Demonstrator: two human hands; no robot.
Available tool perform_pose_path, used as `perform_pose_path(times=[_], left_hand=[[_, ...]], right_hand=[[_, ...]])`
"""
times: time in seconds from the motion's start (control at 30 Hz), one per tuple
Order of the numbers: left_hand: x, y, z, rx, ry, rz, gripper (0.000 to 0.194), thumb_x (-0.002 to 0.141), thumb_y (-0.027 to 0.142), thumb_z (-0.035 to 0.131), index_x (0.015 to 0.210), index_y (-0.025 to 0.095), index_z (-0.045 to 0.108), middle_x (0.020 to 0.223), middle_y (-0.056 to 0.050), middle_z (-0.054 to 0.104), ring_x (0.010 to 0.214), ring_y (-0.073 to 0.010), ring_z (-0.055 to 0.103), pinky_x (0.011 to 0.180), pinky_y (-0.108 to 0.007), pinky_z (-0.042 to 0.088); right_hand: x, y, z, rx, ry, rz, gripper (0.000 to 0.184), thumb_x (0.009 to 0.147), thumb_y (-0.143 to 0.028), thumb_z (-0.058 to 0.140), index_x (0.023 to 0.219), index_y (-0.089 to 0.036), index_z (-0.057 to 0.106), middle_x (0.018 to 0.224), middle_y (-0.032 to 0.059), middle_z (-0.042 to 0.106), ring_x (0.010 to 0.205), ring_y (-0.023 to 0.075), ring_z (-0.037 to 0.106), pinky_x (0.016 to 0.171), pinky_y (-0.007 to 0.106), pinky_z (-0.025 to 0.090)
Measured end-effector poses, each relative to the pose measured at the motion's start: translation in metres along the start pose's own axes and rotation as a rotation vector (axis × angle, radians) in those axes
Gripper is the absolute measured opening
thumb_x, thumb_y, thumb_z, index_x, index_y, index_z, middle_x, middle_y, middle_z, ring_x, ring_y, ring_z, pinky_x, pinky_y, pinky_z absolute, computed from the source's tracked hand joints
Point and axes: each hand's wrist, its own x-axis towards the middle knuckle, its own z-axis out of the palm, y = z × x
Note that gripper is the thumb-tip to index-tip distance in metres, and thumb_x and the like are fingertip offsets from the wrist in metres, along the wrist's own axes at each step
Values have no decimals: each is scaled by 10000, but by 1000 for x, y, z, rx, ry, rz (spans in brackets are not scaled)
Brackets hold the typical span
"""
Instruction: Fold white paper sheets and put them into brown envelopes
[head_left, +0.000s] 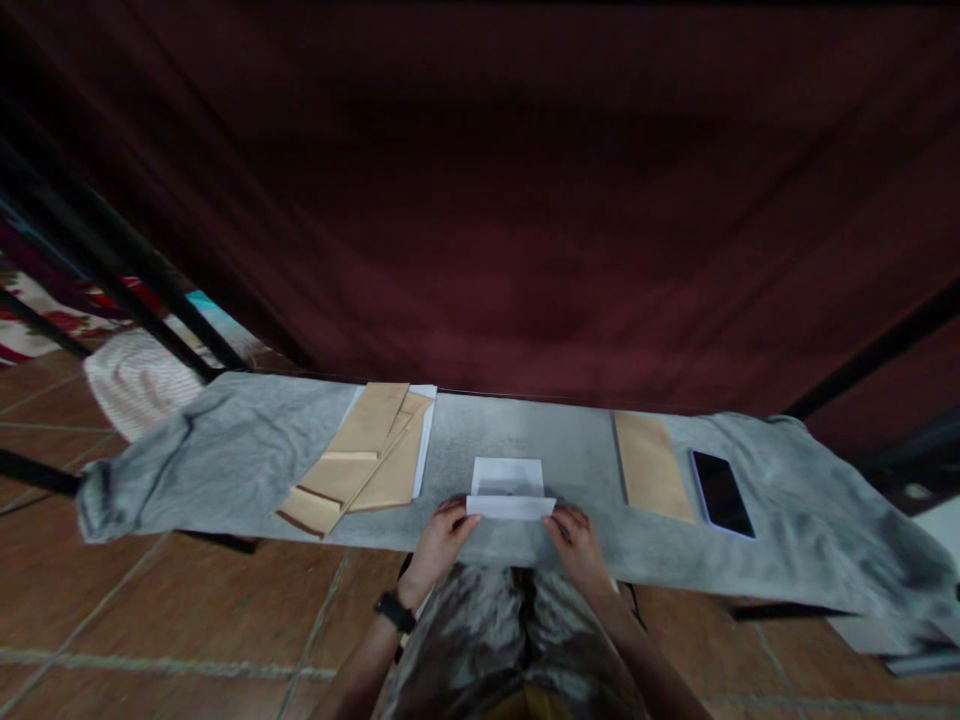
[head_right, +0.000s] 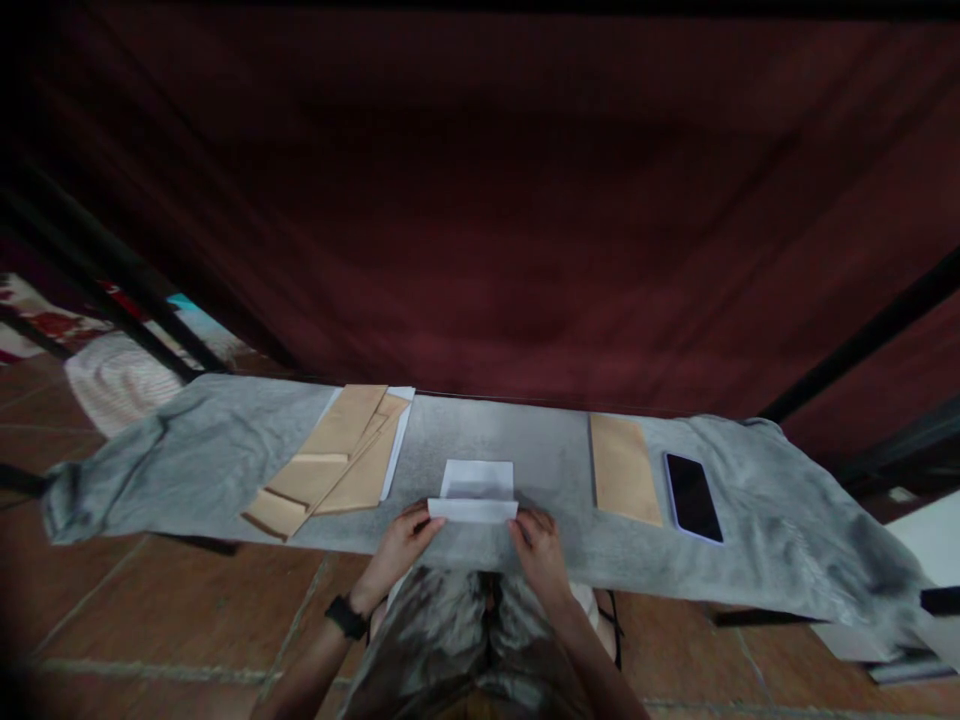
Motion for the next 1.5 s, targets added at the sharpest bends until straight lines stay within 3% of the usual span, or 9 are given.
perform_pose_path(times=[0.2,0.43,0.6,0.8,1.07,1.17,1.3,1.5], left_hand=[[3,2,5,-7,38,8,326,851,540,649,799,247,781,980,-92,771,980,-280,673,965,-408,491],[16,-9,19,178,220,-44,366,859,515,621,613,247,654,744,-58,650,783,-239,609,846,-362,482],[28,-4,27,383,292,-49,344,904,457,564,639,248,627,797,-76,616,889,-276,585,908,-397,453],[38,0,30,584,292,-51,322,937,429,522,744,227,683,879,-106,636,994,-307,565,990,-437,416],[46,5,35,1085,192,-34,382,1014,374,418,918,174,730,988,-127,673,1006,-288,577,895,-393,455],[46,5,37,1127,176,-37,373,1018,364,417,960,173,732,1000,-127,676,1021,-292,578,881,-393,452],[45,5,39,1137,166,-35,369,1019,364,414,1000,173,729,1004,-128,679,1034,-296,578,881,-401,444],[44,4,39,1146,180,-49,375,1021,368,399,974,177,718,1014,-125,681,1026,-290,583,872,-399,448]], right_hand=[[8,6,12,-34,52,-1,316,953,-473,527,874,-253,738,1072,88,711,1071,263,624,1018,461,455],[10,7,18,-173,89,8,286,973,-406,494,934,-232,717,1177,107,662,1140,274,575,1024,470,420],[26,6,23,-326,86,30,231,967,-374,512,909,-245,695,1094,106,666,1068,285,578,961,453,419],[41,7,26,-522,87,-15,223,982,-352,506,922,-242,690,1069,116,663,1041,293,567,934,443,414],[47,4,28,-720,42,0,222,994,-327,504,989,-190,679,1050,127,669,1025,288,590,934,422,438],[47,0,30,-706,77,-10,266,1001,-301,476,1107,-142,662,1190,164,658,1136,301,576,990,437,431],[43,-8,38,-645,53,-160,403,1029,-281,384,1345,-115,572,1487,156,519,1374,286,446,1129,455,348],[32,-5,51,-657,-48,-230,482,1048,-325,367,1483,-151,482,1537,112,488,1407,267,447,1181,476,293]])
